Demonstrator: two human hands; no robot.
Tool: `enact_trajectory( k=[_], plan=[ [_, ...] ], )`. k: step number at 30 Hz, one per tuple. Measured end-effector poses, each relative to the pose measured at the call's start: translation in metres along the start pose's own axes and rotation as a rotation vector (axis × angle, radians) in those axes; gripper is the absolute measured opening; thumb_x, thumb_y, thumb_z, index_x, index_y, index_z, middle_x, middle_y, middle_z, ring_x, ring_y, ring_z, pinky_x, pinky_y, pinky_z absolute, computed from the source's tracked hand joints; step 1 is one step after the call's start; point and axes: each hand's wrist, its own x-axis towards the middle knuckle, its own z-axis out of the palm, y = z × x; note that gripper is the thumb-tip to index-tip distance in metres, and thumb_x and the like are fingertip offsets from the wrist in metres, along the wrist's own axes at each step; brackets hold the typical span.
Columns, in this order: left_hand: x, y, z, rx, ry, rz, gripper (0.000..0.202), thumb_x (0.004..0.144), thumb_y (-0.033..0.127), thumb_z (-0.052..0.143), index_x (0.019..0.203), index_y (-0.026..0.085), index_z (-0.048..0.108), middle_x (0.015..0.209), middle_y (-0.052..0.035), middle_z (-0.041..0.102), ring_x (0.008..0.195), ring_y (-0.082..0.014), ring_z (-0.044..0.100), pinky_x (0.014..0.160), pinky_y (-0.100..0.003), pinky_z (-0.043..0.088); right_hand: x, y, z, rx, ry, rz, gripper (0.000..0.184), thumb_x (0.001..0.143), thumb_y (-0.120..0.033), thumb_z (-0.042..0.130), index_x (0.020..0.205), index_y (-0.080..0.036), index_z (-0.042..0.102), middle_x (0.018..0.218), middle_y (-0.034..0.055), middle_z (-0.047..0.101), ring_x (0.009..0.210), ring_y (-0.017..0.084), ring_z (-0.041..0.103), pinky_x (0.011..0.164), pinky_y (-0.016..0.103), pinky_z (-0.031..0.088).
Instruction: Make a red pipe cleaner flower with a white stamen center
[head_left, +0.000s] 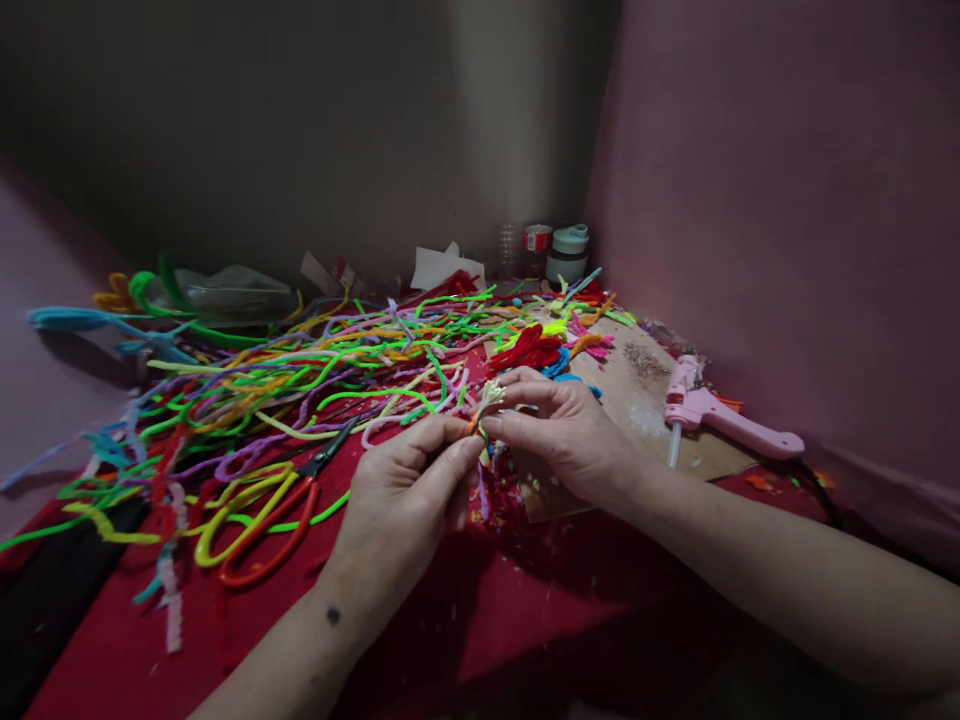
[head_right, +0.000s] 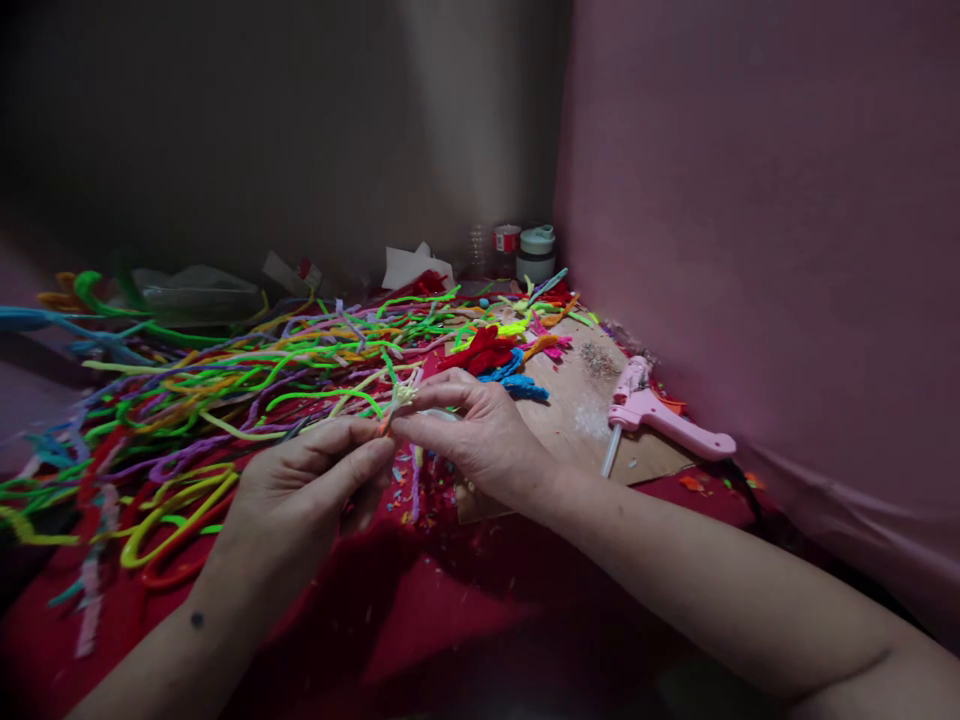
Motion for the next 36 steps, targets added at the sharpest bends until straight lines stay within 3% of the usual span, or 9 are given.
enact_trajectory(
  k=[5, 11, 20, 22, 24, 27, 30, 33, 36],
  plan=[
    [0.001, -0.001, -0.002, -0.067, -0.050, -0.052, 0.014, 0.075, 0.025, 0.062, 0.066, 0.015, 0.059, 0.048, 0.0049, 0.049, 0.036, -0.0042, 0.039, 0.036, -0.016, 0.028, 0.000, -0.001, 0.002, 0.102, 0.008, 0.069, 0.002, 0.067, -0.022, 0.071, 0.069, -0.021, 0.071, 0.080, -0.0010, 0.058, 0.080, 0.013, 0.053, 0.078, 0.028, 0.040],
    [0.004, -0.006, -0.008, -0.297, -0.245, -0.139, 0.014, 0.079, 0.025, 0.061, 0.069, 0.016, 0.061, 0.052, 0.0034, 0.056, 0.033, -0.0021, 0.042, 0.035, -0.014, 0.024, 0.003, -0.001, 0.002, 0.427, -0.101, 0.407, 0.011, 0.058, -0.022, 0.076, 0.067, -0.019, 0.070, 0.063, -0.0019, 0.061, 0.058, 0.010, 0.051, 0.064, 0.028, 0.040],
    [0.011, -0.012, -0.010, -0.485, -0.478, -0.158, 0.014, 0.082, 0.024, 0.055, 0.075, 0.016, 0.063, 0.053, 0.0026, 0.057, 0.029, -0.0032, 0.042, 0.031, -0.014, 0.027, 0.000, -0.003, 0.003, 0.481, -0.147, 0.295, 0.005, 0.062, -0.019, 0.074, 0.065, -0.019, 0.070, 0.076, 0.0002, 0.063, 0.070, 0.012, 0.056, 0.070, 0.028, 0.043],
    [0.009, -0.010, -0.008, -0.376, -0.418, -0.126, 0.015, 0.083, 0.025, 0.053, 0.075, 0.016, 0.062, 0.056, 0.0028, 0.057, 0.032, -0.0033, 0.044, 0.034, -0.015, 0.031, 0.000, -0.002, 0.004, 0.486, -0.098, 0.290, 0.008, 0.061, -0.020, 0.075, 0.066, -0.019, 0.070, 0.078, 0.0002, 0.063, 0.069, 0.012, 0.056, 0.068, 0.029, 0.043],
    [0.006, -0.009, -0.005, -0.195, -0.272, -0.054, 0.013, 0.083, 0.027, 0.055, 0.076, 0.017, 0.060, 0.057, 0.0038, 0.056, 0.037, -0.0041, 0.046, 0.038, -0.016, 0.035, 0.000, 0.001, 0.004, 0.494, -0.052, 0.294, 0.010, 0.061, -0.021, 0.075, 0.068, -0.019, 0.069, 0.077, -0.0006, 0.062, 0.067, 0.012, 0.055, 0.066, 0.029, 0.043],
    [0.002, -0.010, 0.001, 0.097, -0.017, 0.139, 0.008, 0.079, 0.025, 0.060, 0.078, 0.017, 0.061, 0.057, 0.0051, 0.053, 0.044, -0.0048, 0.045, 0.042, -0.016, 0.036, -0.001, 0.006, 0.004, 0.427, -0.015, 0.239, 0.007, 0.063, -0.019, 0.074, 0.069, -0.019, 0.069, 0.076, -0.0014, 0.060, 0.070, 0.012, 0.054, 0.069, 0.028, 0.042],
    [0.001, -0.012, 0.003, 0.256, 0.117, 0.317, 0.007, 0.078, 0.019, 0.059, 0.074, 0.017, 0.063, 0.056, 0.0050, 0.051, 0.047, -0.0045, 0.043, 0.044, -0.016, 0.035, -0.002, 0.010, 0.004, 0.308, -0.007, 0.146, 0.003, 0.066, -0.018, 0.072, 0.068, -0.019, 0.069, 0.078, -0.0008, 0.058, 0.077, 0.012, 0.053, 0.075, 0.027, 0.040],
    [0.002, -0.012, 0.001, 0.143, 0.062, 0.237, 0.012, 0.080, 0.018, 0.057, 0.068, 0.016, 0.061, 0.050, 0.0056, 0.048, 0.043, -0.0044, 0.042, 0.042, -0.016, 0.034, -0.002, 0.010, 0.003, 0.268, -0.031, 0.119, 0.004, 0.069, -0.020, 0.071, 0.073, -0.019, 0.071, 0.082, 0.0003, 0.058, 0.083, 0.014, 0.053, 0.079, 0.028, 0.040],
    [0.005, -0.011, -0.003, -0.161, -0.119, 0.029, 0.018, 0.080, 0.022, 0.057, 0.064, 0.015, 0.055, 0.049, 0.0055, 0.050, 0.034, -0.0033, 0.041, 0.035, -0.015, 0.031, -0.002, 0.007, 0.003, 0.305, -0.077, 0.125, 0.007, 0.071, -0.019, 0.070, 0.077, -0.019, 0.072, 0.086, 0.0013, 0.058, 0.085, 0.014, 0.053, 0.079, 0.029, 0.040]
  ],
)
